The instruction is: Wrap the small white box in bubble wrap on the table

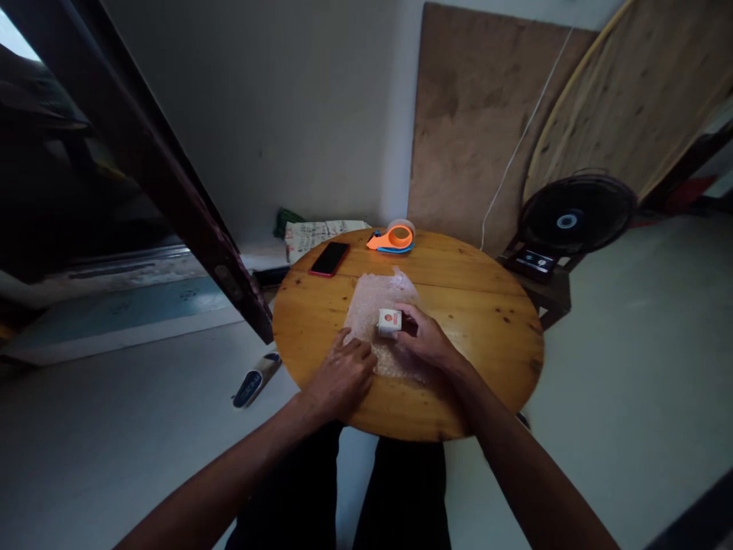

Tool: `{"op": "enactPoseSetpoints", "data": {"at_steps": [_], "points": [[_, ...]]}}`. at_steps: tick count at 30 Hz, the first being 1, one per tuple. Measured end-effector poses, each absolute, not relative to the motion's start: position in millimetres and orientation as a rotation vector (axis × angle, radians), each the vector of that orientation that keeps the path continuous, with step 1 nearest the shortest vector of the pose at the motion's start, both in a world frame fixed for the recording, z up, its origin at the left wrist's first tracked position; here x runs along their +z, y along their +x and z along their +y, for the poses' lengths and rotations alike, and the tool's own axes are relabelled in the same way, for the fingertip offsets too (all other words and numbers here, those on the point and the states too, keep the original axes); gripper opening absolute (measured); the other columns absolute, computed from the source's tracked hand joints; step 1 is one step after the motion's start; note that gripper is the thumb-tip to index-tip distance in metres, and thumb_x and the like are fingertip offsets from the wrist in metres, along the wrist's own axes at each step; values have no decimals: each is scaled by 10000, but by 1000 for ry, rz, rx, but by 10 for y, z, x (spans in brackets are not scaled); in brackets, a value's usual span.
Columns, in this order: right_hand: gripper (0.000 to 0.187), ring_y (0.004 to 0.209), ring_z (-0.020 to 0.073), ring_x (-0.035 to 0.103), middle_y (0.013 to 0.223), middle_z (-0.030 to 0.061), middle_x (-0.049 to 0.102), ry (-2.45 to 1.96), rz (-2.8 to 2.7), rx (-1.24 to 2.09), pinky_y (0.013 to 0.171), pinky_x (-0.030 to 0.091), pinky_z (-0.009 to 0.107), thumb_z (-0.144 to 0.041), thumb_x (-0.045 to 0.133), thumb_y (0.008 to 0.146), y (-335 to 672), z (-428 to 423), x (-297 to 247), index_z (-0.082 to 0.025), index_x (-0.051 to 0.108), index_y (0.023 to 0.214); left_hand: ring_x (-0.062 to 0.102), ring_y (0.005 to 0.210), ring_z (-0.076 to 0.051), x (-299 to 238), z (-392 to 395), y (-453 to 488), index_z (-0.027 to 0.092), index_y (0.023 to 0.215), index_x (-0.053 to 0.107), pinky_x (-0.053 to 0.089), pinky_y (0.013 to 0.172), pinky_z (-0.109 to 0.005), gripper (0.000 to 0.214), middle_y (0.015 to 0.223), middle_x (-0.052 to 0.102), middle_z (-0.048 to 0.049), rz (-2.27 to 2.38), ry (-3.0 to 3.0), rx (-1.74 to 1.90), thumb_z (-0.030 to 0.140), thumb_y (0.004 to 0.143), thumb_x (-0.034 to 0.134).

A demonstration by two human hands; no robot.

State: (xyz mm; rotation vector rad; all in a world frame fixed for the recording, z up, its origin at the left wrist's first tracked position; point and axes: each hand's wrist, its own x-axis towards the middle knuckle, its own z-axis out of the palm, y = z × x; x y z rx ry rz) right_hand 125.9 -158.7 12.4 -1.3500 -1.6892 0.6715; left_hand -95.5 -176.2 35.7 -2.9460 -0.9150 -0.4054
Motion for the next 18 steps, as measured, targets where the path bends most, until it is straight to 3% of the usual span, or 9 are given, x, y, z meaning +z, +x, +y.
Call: {"op": "enactPoseSetpoints", "data": {"at_steps": [5,12,15,18], "points": [[500,1004,218,615,1139,74,646,-1354,-1679,708,905,482,381,-200,627,737,1267,-1592,118,-206,536,1228,587,819,-169,451,-1703,-979,178,766,564,341,1054,-418,122,788,622,-24,-1024,-2970,-606,138,842,478],[390,1126,227,582,1222,81,616,-1278,-1488,881,982,444,397,-388,582,834,1295,-1644,286,-217,570,1184,608,780,-165,707,-1577,-966,183,814,578,402,978,-404,115,775,659,-17,-1043,-2982,-928,135,834,475],[355,1143,226,574,1224,80,616,-1264,-1430,933,1002,430,399,-415,557,849,1306,-1656,323,-217,585,1142,601,921,-197,705,-1645,-959,183,934,588,395,1002,-415,155,902,665,-43,-972,-3048,-882,165,788,537],[394,1134,219,579,1228,80,605,-1239,-1441,962,994,440,384,-382,609,813,1297,-1656,300,-215,561,1166,501,1176,-261,609,-1736,-1005,198,1115,566,276,1113,-487,395,1170,609,-83,-870,-3093,-698,185,723,606]]}}
